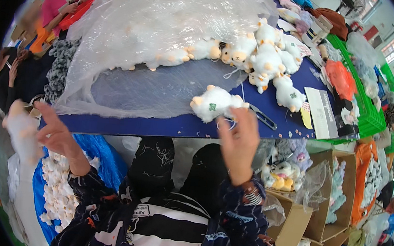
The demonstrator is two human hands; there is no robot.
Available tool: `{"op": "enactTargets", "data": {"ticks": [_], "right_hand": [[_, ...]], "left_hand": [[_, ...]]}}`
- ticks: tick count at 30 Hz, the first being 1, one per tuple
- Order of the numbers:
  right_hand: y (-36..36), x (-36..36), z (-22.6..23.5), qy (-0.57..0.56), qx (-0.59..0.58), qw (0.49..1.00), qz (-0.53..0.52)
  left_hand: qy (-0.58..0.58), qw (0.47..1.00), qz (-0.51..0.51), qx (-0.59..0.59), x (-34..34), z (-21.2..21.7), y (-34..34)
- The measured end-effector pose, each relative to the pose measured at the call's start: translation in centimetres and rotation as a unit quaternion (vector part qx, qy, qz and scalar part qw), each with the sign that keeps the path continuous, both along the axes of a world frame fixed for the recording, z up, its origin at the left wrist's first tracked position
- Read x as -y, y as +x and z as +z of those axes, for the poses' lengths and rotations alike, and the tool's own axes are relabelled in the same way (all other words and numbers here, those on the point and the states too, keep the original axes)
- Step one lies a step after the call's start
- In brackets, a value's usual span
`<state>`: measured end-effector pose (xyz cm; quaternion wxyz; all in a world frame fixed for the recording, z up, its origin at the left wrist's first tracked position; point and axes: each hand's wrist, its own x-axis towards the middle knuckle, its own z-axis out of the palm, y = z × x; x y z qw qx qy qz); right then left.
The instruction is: The person sits on the floor and trims loose threads from small white stuffed toys using scissors. They handle each toy one at a time, cut excess threads, and place the finished items into a cardboard box.
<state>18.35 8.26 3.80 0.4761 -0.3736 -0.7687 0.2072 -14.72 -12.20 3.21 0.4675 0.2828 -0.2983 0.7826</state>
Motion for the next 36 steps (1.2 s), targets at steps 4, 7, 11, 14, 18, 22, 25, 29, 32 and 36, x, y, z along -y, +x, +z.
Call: {"op": "enactTargets", "data": {"ticks": [4, 7, 11, 14, 18, 22, 25, 29, 32, 36], "right_hand": [[1.9, -5.2, -1.9, -0.045, 0.009, 0.998, -0.052], [2.3, -6.5, -3.2, -0.146, 0.0, 0.989, -0.016], [1.9, -5.6, -3.4, -0.136, -0.011, 0.991, -0.001], [2.3, -4.9, -4.2, -0.086, -0.008, 0.996, -0.003], [1.8, -4.0, -4.9, 0.033, -0.004, 0.999, -0.004], [1.4, -3.7, -6.2, 0.105, -0.023, 0.994, -0.022], [1.0, -4.1, -6.2, 0.146, -0.024, 0.989, -0.02], [0.8, -5.1, -5.3, 0.106, 0.007, 0.994, 0.023], [2.4, -6.2, -3.7, 0.045, 0.092, 0.995, 0.004], [7.9, -9.2, -3.4, 0.033, 0.296, 0.953, -0.055]], "left_hand": [[-0.068, 0.979, -0.048, -0.187, -3.0, -1.3, 3.2], [-0.328, 0.804, 0.149, -0.473, -6.3, -0.8, 8.6], [-0.374, 0.555, 0.408, -0.621, -12.6, 1.7, 13.0], [-0.417, 0.474, 0.412, -0.657, -17.3, 1.3, 13.6], [-0.414, 0.448, 0.353, -0.709, -21.5, -0.8, 13.7], [-0.431, 0.513, 0.3, -0.679, -21.1, -1.4, 13.2], [-0.422, 0.577, 0.31, -0.628, -20.7, -1.5, 12.8], [-0.438, 0.64, 0.272, -0.569, -20.5, -2.8, 11.7], [-0.445, 0.605, 0.345, -0.563, -19.7, -2.8, 11.4], [-0.457, 0.553, 0.428, -0.55, -18.9, -2.1, 12.1]]}}
